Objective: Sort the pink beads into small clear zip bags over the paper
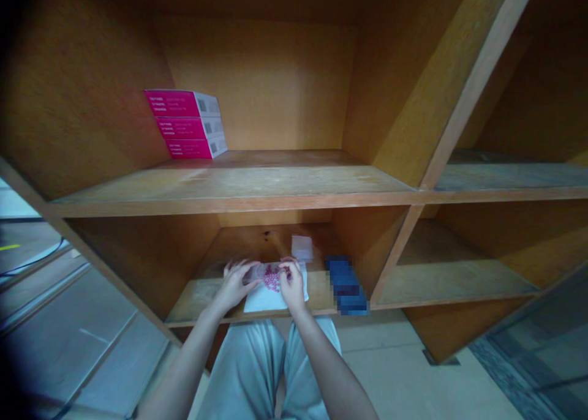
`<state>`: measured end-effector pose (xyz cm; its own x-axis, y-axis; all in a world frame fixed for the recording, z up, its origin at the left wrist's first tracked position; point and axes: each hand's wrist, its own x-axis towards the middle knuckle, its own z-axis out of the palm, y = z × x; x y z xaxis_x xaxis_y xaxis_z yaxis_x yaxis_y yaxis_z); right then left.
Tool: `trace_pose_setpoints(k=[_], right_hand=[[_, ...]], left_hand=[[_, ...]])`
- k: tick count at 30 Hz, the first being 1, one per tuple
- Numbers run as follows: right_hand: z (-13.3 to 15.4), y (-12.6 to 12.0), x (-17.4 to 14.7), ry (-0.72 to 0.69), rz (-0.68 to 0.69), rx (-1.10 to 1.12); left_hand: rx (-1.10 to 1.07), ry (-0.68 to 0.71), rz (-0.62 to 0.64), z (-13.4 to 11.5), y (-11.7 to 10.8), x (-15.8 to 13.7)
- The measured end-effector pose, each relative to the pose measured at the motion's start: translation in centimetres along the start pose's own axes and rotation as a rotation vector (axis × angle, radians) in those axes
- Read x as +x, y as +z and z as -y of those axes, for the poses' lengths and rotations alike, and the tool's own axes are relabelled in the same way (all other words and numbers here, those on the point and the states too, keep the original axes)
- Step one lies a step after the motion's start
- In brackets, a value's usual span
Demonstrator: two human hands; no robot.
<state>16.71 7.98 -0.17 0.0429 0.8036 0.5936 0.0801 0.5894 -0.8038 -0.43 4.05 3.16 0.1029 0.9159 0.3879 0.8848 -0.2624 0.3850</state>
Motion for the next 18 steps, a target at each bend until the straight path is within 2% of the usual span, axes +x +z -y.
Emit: trace_pose_setpoints(k=[8,12,18], right_hand=[[0.3,-0.2,0.0,0.006,0.011,-0.012],[0.2,-0.2,0.1,-0.001,0.018,-0.005],[0.1,-0.1,0.1,-0.004,-0.008,0.002]], left_hand=[[-0.130,-0.056,-0.148,0.9,3.0,-1.1],[-0.218,-0.082,-0.168,1.6,4.1,-1.4],[-0.323,-0.099,-0.131,2.3,4.9,-1.4]])
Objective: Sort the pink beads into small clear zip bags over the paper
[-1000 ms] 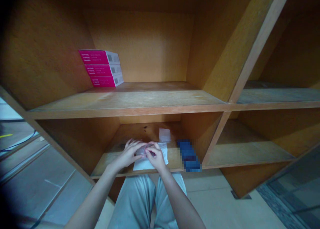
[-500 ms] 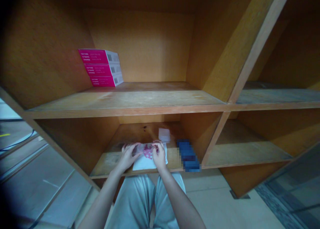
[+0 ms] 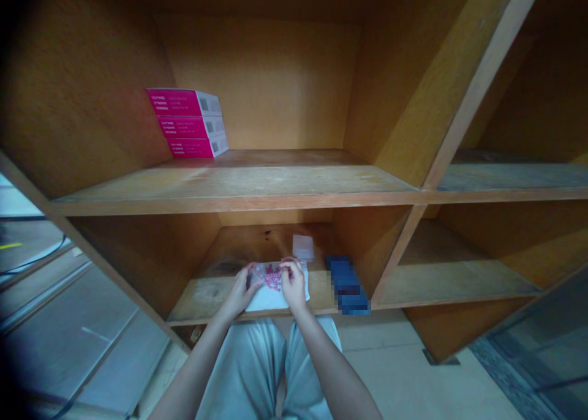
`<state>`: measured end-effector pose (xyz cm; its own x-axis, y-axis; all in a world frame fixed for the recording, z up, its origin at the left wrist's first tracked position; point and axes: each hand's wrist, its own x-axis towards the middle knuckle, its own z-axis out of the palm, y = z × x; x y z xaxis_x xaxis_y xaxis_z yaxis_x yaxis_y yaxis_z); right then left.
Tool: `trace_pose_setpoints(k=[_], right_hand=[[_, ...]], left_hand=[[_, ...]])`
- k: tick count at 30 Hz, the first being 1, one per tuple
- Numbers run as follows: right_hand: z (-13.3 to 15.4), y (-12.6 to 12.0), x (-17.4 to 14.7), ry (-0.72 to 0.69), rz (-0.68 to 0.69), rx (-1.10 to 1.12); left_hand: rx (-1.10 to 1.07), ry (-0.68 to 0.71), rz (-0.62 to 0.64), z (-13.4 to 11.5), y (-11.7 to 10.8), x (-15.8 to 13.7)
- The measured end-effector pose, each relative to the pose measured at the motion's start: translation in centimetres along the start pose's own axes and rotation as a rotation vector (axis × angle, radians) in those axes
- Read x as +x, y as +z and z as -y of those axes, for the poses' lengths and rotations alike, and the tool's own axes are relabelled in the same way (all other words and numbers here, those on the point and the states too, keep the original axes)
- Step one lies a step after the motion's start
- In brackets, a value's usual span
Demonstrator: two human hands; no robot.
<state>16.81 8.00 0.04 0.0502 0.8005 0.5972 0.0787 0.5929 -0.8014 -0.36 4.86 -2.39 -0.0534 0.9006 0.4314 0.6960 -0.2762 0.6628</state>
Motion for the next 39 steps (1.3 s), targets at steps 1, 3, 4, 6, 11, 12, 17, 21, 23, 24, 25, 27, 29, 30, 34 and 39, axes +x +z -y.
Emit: trace_pose_setpoints(k=[1,3,4,6,11,12,17,21,23,24,25,27,29,30,34,39], right_hand=[[0.0,0.0,0.0,-0.002,-0.003,0.002],[0.0,0.1,0.0,-0.006,-0.010,0.004],[-0.1,0.1,0.0,-0.005,-0.012,0.003],[-0.3,0.1,0.1,0.007,-0.020,-0.002],[-1.0,0.0,1.5,0.059,0.000,-0.032],[-1.1,-0.1,1.9,0.073,0.040,-0.049],[-1.2,-0.1,4.1,0.084,0.369,-0.393],[-1.2,0.3,4.6,0.058,0.644,-0.828],[-1.2,0.6,4.6,0.062,0.692,-0.911],[-1.2,0.7,4.6,0.066,0.699,-0.923],[-1.3,0.8,4.6,0.071,0.705,-0.930],[-1.5,1.0,4.6,0.085,0.723,-0.954],[-1.7,1.1,4.7,0.101,0.746,-0.978],[-1.8,1.2,4.8,0.109,0.758,-0.990],[-2.0,1.5,5.2,0.132,0.805,-1.030],[-1.8,1.8,5.4,0.155,0.838,-1.053]], left_hand=[[-0.013,-0.010,0.004,0.0,0.0,0.0],[-0.039,-0.032,0.009,0.0,0.0,0.1],[-0.051,-0.043,0.010,0.0,-0.1,0.1],[-0.070,-0.067,0.011,-0.1,-0.3,0.1],[-0.152,-0.126,0.027,-0.1,-0.7,0.1],[-0.174,-0.132,0.034,-0.1,-0.7,0.1],[-0.245,-0.144,0.067,-0.1,-0.9,0.2],[-0.273,-0.158,0.083,-0.4,-1.2,0.2],[-0.297,-0.167,0.084,-0.6,-1.5,0.2],[-0.316,-0.171,0.083,-0.7,-1.6,0.2],[-0.340,-0.175,0.082,-0.7,-1.6,0.2],[-0.391,-0.184,0.078,-0.7,-1.7,0.2],[-0.437,-0.195,0.070,-0.5,-1.6,0.2],[-0.456,-0.200,0.067,-0.4,-1.5,0.2],[-0.502,-0.220,0.066,-0.1,-1.3,0.2],[-0.511,-0.225,0.069,-0.5,-1.5,0.2]])
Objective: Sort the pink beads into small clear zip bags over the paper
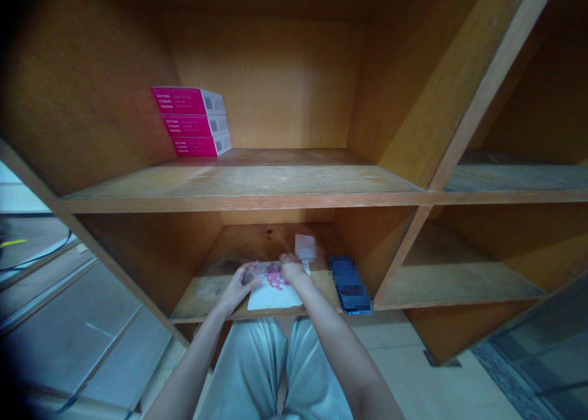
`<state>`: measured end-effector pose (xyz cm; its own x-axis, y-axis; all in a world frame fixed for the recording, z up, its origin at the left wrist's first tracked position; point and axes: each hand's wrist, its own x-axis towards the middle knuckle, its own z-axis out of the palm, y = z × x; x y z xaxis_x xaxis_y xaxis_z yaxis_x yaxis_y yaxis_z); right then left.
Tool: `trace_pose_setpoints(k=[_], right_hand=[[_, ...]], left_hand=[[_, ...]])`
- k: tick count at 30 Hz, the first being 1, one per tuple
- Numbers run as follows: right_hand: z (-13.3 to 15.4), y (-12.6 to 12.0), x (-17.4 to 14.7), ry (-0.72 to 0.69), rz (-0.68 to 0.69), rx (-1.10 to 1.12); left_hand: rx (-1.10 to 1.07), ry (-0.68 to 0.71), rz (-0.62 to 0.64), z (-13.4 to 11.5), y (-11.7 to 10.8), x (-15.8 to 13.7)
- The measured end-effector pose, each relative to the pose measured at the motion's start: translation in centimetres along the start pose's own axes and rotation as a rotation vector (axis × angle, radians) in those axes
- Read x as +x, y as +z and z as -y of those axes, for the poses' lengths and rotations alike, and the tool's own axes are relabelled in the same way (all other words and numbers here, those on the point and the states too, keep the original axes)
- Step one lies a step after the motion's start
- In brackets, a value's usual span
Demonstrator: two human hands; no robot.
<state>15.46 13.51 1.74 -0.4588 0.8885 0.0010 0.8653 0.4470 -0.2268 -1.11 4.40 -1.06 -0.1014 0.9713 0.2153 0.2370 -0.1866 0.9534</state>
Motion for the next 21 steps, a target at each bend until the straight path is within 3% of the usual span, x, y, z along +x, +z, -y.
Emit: trace_pose_setpoints(k=[11,13,18,21], right_hand=[[0.3,-1.1,-1.4,0.036,-0.065,0.058],[0.4,-1.3,-1.6,0.022,-0.108,0.192],[1.6,-1.1,-2.1,-0.136,-0.321,0.776],[2.9,-0.7,-2.5,-0.179,-0.319,0.963]], left_hand=[[-0.014,0.001,0.008,0.1,0.0,0.0],[0.001,-0.004,0.008,0.0,0.0,0.0],[0.019,-0.021,0.001,-0.2,0.0,0.1],[0.008,-0.001,0.008,-0.2,0.0,0.2]])
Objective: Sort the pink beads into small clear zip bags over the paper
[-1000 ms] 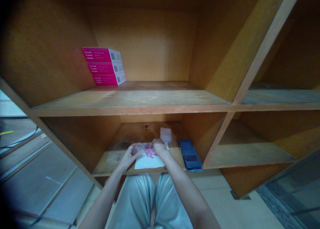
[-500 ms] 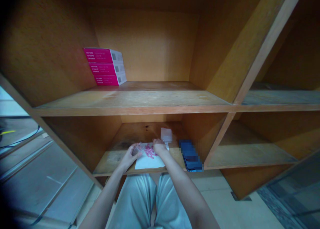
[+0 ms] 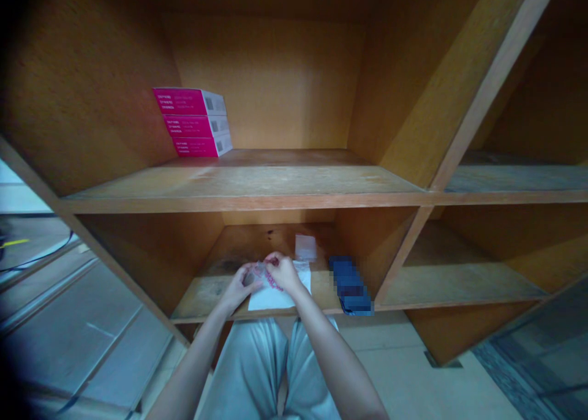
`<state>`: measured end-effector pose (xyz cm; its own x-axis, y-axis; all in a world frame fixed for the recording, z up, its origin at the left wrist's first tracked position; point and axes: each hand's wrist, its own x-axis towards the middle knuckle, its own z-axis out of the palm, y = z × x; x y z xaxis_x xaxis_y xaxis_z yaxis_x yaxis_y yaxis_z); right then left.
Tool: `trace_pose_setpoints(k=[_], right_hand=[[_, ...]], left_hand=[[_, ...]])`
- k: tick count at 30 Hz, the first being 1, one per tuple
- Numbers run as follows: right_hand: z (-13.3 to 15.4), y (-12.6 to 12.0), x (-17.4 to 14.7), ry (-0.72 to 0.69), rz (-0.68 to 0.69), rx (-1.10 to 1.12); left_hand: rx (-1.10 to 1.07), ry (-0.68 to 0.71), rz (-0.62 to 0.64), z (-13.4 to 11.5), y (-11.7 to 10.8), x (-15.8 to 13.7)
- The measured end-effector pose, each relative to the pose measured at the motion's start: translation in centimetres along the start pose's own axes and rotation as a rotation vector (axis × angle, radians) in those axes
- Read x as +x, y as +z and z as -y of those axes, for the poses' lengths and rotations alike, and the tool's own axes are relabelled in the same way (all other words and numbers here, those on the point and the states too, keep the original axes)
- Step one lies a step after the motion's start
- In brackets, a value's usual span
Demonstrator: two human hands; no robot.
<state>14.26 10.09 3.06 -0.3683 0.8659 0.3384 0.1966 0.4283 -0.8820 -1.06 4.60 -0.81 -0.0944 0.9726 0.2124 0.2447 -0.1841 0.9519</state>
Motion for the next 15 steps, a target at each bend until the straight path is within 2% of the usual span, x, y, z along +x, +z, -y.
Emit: trace_pose_setpoints(k=[6,11,13,15], right_hand=[[0.1,1.2,-0.6,0.028,0.117,-0.052],[-1.0,-0.4,0.0,0.031,0.003,-0.096],[-1.4,-1.3,0.2,0.074,-0.022,-0.216],[-1.7,-2.0,0.2,0.125,0.028,-0.387]], left_hand=[[-0.002,-0.013,-0.013,-0.3,0.1,-0.2],[-0.031,-0.021,0.011,-0.5,0.1,-0.3],[-0.029,-0.027,0.003,-0.4,0.0,-0.3],[-0.024,-0.028,-0.002,-0.2,0.0,-0.3]])
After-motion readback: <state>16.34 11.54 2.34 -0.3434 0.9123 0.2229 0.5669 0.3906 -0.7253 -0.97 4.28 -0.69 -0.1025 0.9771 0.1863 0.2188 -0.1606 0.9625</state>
